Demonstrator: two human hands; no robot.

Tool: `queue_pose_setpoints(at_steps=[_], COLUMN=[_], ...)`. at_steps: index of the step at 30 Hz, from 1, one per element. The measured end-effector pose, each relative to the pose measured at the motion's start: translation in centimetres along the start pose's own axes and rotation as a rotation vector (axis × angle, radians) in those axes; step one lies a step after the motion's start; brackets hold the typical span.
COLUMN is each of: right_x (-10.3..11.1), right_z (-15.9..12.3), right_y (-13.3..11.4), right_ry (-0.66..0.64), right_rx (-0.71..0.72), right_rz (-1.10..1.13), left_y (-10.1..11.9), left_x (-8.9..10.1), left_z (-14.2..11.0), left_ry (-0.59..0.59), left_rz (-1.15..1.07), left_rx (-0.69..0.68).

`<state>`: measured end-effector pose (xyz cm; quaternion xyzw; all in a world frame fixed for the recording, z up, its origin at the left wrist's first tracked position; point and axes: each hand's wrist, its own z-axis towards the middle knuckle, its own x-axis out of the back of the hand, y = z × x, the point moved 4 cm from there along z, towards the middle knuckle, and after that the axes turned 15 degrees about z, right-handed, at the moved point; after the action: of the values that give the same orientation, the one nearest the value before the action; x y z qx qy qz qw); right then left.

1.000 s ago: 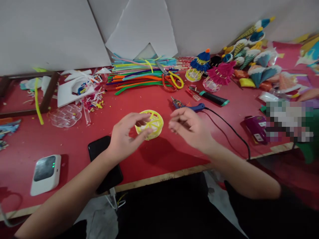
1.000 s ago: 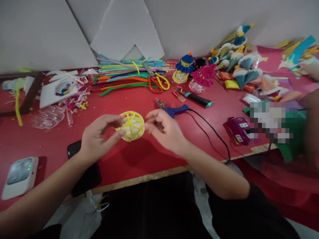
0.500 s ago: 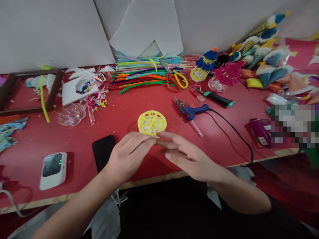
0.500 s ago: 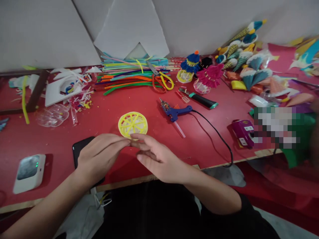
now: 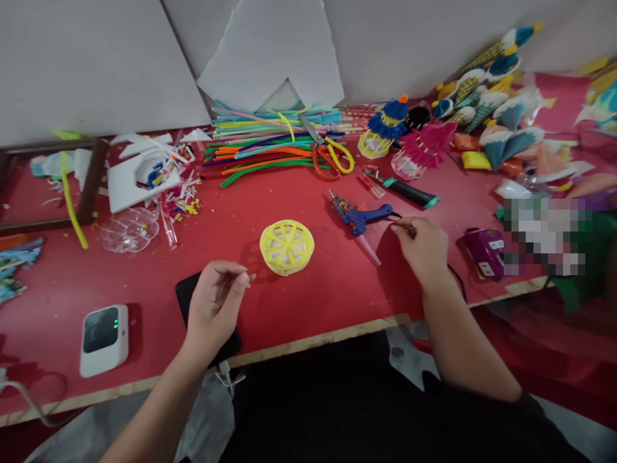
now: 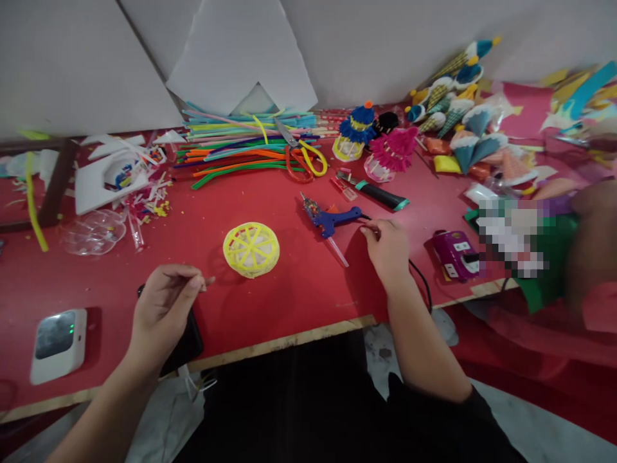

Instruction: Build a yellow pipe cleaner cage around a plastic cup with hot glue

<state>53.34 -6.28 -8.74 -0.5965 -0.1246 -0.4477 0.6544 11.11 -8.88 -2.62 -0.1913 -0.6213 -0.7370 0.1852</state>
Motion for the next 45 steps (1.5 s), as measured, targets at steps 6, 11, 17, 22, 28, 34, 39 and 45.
queue_pose_setpoints(at_steps=[6,11,17,22,28,34,39,45], right_x=[-0.9,-0.4,-1.1,-2.5,-2.2,-2.3,-5.3,-8.9], right_z=[0.8,-0.9,-7.5,-10.6,-11.2,-9.3,-4.5,-2.8], right_y=[0.2,-3.4,-16.3,-21.5,-21.9,-20.4,-15.5,-15.0], right_ry=[-0.062,-0.053,-0.257,-0.508,-0.493,-0.431,-0.283,-0.547], right_rx=[0.001,0.046,0.415,0.543,0.674,0.57,-0.042,-0.191], right_rz=[-0.03,-0.016,0.533,0.787,0.725,0.653,0.57,0.585], left_y=[0.2,-0.2,1.9,3.6,3.4,1.8,0.2,0.2], left_x=[-1.2,-2.2,-3.8,-4.0,-3.5,-3.4,-2.7,-0.5], left_z=[0.0,-0.1,-0.9,-1.6,-1.9,-1.9,-1.2,0.4], left_ry=[-0.043,-0.097,-0.282,-0.399,-0.381,-0.325,-0.301,-0.173], left_rz=[-0.139,-0.348,-0.429,-0.451,-0.527,-0.474,-0.161,0.195], left_rx=[-0.04,0.173,0.196,0.152,0.174,0.184,0.164,0.025])
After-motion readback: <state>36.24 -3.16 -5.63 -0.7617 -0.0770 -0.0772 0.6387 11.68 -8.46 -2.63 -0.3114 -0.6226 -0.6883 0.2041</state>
